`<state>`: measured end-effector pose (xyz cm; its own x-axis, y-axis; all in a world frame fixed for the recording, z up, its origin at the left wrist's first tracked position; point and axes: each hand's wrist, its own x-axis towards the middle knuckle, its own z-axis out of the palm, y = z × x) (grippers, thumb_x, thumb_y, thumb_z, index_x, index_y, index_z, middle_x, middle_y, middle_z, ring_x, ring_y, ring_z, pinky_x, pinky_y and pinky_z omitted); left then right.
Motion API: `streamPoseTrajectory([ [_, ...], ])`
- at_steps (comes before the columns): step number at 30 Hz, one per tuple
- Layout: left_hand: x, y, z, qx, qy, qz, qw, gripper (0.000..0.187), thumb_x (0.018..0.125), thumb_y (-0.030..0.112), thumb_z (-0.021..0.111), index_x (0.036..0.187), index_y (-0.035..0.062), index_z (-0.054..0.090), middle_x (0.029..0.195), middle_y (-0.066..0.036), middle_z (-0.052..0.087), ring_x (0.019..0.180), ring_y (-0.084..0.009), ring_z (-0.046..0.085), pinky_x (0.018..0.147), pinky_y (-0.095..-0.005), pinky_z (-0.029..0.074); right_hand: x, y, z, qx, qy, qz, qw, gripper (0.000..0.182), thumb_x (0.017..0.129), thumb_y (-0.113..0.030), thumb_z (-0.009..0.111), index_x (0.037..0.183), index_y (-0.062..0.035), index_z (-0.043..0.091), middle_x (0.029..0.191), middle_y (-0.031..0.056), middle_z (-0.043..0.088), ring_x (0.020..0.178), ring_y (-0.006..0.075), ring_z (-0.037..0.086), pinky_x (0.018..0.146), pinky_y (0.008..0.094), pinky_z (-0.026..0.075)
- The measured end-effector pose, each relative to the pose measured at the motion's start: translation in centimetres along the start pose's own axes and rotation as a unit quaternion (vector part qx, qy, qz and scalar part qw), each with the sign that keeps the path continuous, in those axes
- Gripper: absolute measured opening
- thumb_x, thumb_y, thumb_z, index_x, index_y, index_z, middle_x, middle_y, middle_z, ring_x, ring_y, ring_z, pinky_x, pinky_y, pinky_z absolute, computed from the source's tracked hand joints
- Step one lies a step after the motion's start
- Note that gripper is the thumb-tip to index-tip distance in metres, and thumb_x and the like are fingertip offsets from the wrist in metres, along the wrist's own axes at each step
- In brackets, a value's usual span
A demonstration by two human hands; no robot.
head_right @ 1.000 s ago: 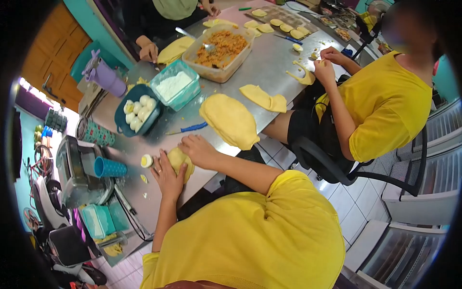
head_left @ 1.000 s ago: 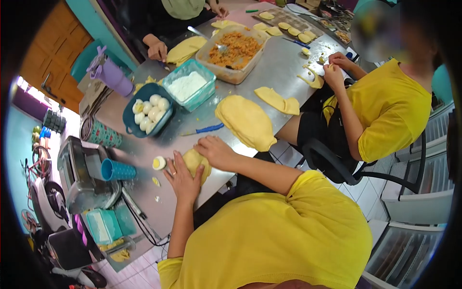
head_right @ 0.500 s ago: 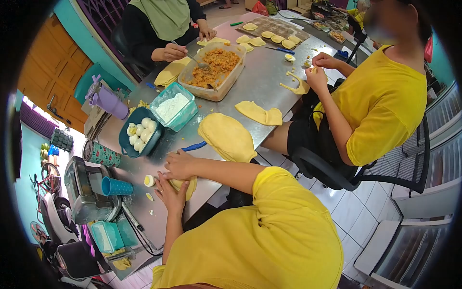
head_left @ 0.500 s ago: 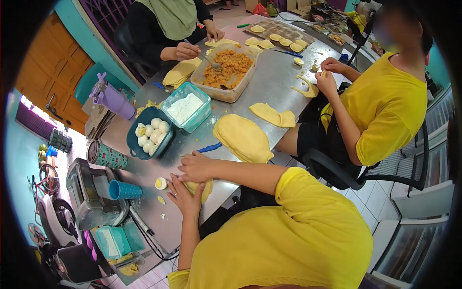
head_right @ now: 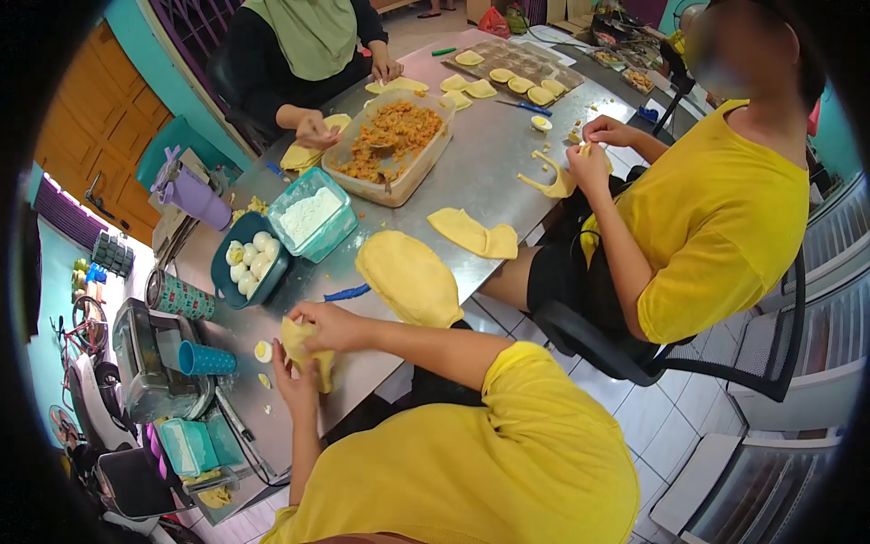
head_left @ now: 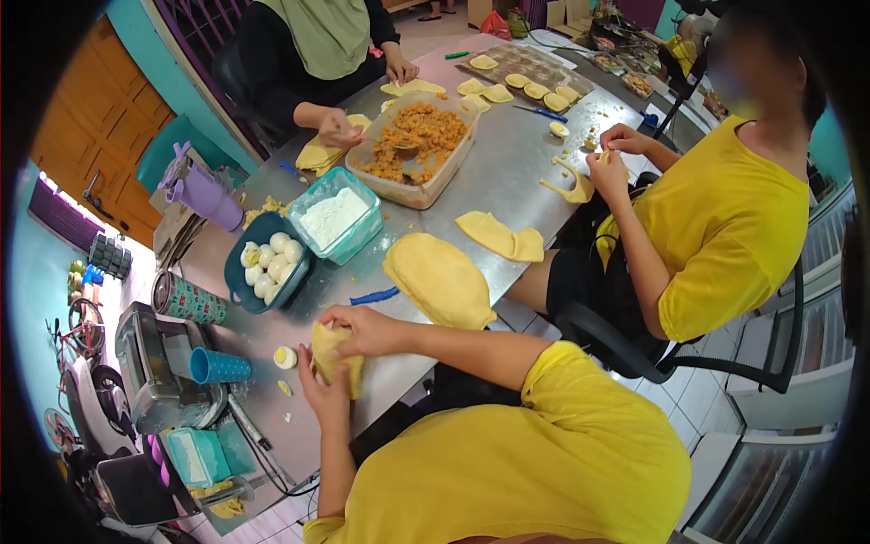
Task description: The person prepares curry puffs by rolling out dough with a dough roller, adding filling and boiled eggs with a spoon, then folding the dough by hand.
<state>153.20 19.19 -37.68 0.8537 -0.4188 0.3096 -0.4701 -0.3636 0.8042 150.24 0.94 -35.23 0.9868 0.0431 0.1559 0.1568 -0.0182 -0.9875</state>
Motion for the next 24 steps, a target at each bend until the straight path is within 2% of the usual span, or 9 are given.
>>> streamPoseTrajectory([
  [1,0.8,0.0,-0.2,-0.174,-0.019,-0.086,0.981,0.067,0.085,0.035,0.064,0.135,0.0002,0.037,0.131,-0.014,0.046,0.117,-0.0247,0.047,0.097,-0.0360,0.038,0.3,0.0,0.1,0.168,0.020,0.045,0.984,0.054,0.079,-0.004,0.069,0.126,0.0005,0.043,0.112,0.0094,0.059,0.101,0.0133,0.056,0.082,0.0256,0.047],
  [2,1.1,0.3,-0.2,-0.341,-0.037,-0.168,0.924,0.055,0.091,0.034,0.057,0.132,0.0002,0.042,0.123,-0.012,0.053,0.108,-0.0201,0.054,0.090,-0.0317,0.043,0.3,-0.1,-0.2,0.164,0.018,0.046,0.985,0.054,0.079,-0.004,0.069,0.126,0.0005,0.043,0.112,0.0094,0.059,0.101,0.0133,0.056,0.082,0.0256,0.047],
  [3,2.0,2.7,0.2,-0.373,0.012,-0.230,0.899,0.042,0.097,0.032,0.048,0.122,-0.0010,0.051,0.104,-0.007,0.061,0.090,-0.0154,0.060,0.079,-0.0292,0.048,0.3,-0.4,-0.3,0.234,0.031,0.063,0.970,0.053,0.080,-0.004,0.067,0.127,0.0014,0.043,0.114,0.0089,0.058,0.102,0.0136,0.056,0.084,0.0261,0.047],
  [4,2.9,3.1,0.9,-0.375,0.015,-0.228,0.898,0.042,0.097,0.032,0.048,0.122,-0.0010,0.051,0.104,-0.007,0.061,0.090,-0.0154,0.060,0.079,-0.0292,0.048,0.3,-0.5,-0.5,0.303,0.043,0.078,0.949,0.051,0.082,-0.003,0.065,0.128,0.0024,0.043,0.116,0.0084,0.058,0.103,0.0140,0.056,0.086,0.0266,0.046],
  [12,4.0,3.0,1.5,-0.342,-0.018,-0.316,0.885,0.031,0.094,0.031,0.053,0.095,0.0016,0.062,0.083,-0.004,0.064,0.075,-0.0125,0.061,0.066,-0.0250,0.048,-0.5,0.0,-1.7,0.324,0.024,0.171,0.930,0.047,0.081,-0.003,0.065,0.124,0.0027,0.047,0.111,0.0084,0.060,0.099,0.0143,0.059,0.083,0.0256,0.048],
  [16,3.4,2.3,2.0,-0.300,-0.022,-0.256,0.919,0.031,0.093,0.032,0.053,0.090,0.0028,0.062,0.078,-0.003,0.063,0.071,-0.0118,0.060,0.063,-0.0250,0.047,-1.2,0.6,-1.7,0.291,0.021,0.202,0.935,0.046,0.081,-0.005,0.067,0.123,0.0019,0.049,0.110,0.0074,0.060,0.099,0.0134,0.058,0.082,0.0251,0.047],
  [18,3.8,5.0,1.8,-0.347,-0.006,-0.377,0.859,0.027,0.093,0.029,0.056,0.084,0.0038,0.062,0.075,-0.002,0.062,0.067,-0.0098,0.057,0.062,-0.0244,0.046,-1.3,0.7,-1.9,0.274,0.018,0.190,0.943,0.050,0.080,-0.005,0.067,0.125,0.0020,0.047,0.110,0.0081,0.059,0.100,0.0141,0.057,0.083,0.0260,0.047],
  [21,4.0,4.9,1.7,-0.402,-0.072,-0.398,0.821,0.028,0.093,0.030,0.054,0.097,0.0027,0.060,0.087,-0.006,0.063,0.072,-0.0141,0.060,0.068,-0.0265,0.047,-1.6,0.9,-1.8,0.232,0.000,0.173,0.957,0.058,0.079,-0.006,0.069,0.131,0.0015,0.043,0.112,0.0102,0.058,0.101,0.0154,0.056,0.085,0.0275,0.045],
  [24,3.9,2.2,2.1,-0.346,-0.111,-0.308,0.879,0.029,0.095,0.031,0.050,0.091,0.0044,0.061,0.081,-0.003,0.061,0.072,-0.0103,0.057,0.065,-0.0237,0.047,-1.5,1.2,-1.4,0.190,-0.015,0.160,0.969,0.073,0.075,-0.004,0.071,0.137,0.0036,0.033,0.116,0.0153,0.056,0.102,0.0202,0.057,0.085,0.0285,0.046],
])
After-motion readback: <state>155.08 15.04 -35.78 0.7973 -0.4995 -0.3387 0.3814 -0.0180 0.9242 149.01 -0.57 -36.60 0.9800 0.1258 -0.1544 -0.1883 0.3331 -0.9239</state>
